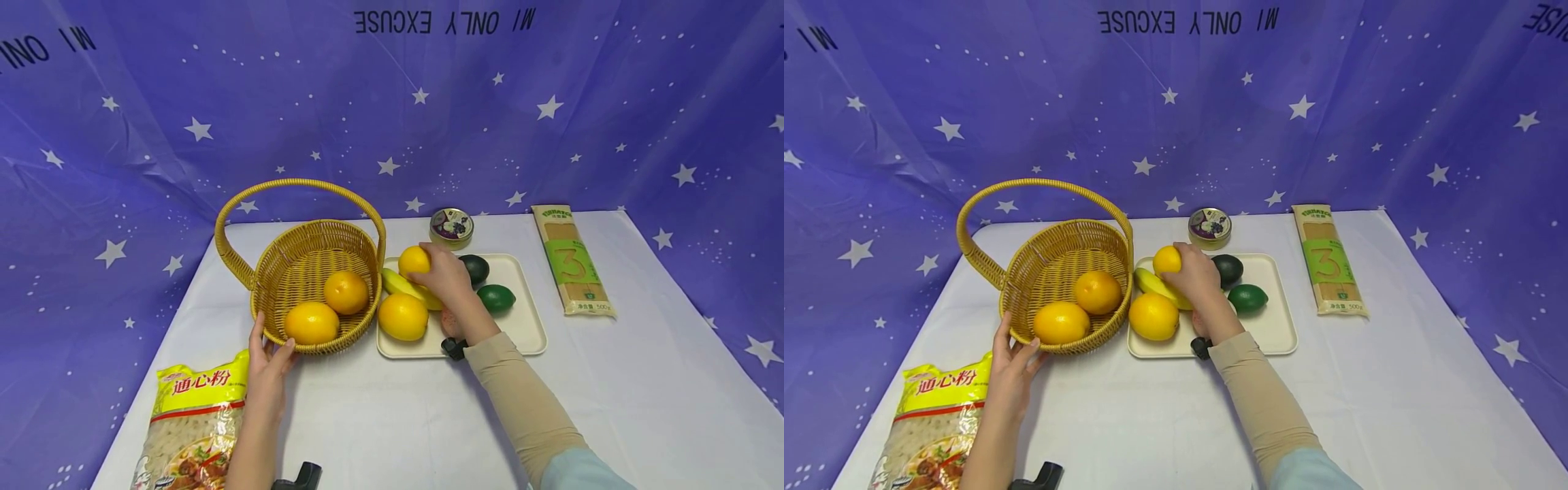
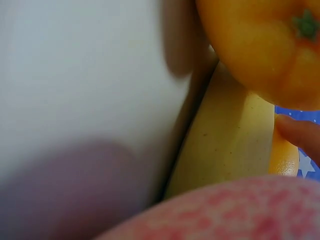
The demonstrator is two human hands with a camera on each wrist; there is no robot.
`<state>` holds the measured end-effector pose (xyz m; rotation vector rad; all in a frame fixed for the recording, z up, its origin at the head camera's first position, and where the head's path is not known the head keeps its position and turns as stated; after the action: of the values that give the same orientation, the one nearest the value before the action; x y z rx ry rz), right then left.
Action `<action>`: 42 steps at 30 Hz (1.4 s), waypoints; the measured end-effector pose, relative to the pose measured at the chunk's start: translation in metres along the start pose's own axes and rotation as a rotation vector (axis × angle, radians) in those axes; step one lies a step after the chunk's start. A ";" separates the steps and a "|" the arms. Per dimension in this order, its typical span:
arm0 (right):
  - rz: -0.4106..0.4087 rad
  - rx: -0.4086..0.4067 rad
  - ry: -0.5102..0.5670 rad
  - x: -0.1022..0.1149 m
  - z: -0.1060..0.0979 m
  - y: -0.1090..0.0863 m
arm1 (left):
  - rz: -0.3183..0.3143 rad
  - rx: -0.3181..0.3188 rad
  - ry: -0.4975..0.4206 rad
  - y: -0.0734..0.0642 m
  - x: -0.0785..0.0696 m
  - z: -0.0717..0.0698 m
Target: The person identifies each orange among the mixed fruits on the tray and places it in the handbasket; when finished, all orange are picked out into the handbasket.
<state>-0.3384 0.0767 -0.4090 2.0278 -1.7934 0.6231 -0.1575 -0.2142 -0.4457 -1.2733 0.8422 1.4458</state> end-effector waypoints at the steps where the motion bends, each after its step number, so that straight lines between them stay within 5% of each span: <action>1: 0.002 -0.001 0.000 0.000 0.000 0.000 | -0.001 -0.001 0.001 0.000 0.000 0.000; 20: 0.004 -0.099 0.052 0.009 -0.033 -0.014 | -0.010 -0.005 0.011 0.000 0.000 0.001; 42: -0.138 -0.205 0.168 0.067 -0.088 -0.060 | -0.011 -0.009 0.013 0.000 0.000 0.001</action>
<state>-0.2800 0.0759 -0.2970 1.8832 -1.5395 0.5279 -0.1573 -0.2135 -0.4460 -1.2935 0.8366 1.4359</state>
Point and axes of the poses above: each hand's wrist, its own y-axis towards the middle knuckle, its own z-axis out of the palm, x = y × z, the point moved 10 cm from there along y, towards the middle knuckle, and after that the axes turned 3 degrees about z, right-handed, at the moved point
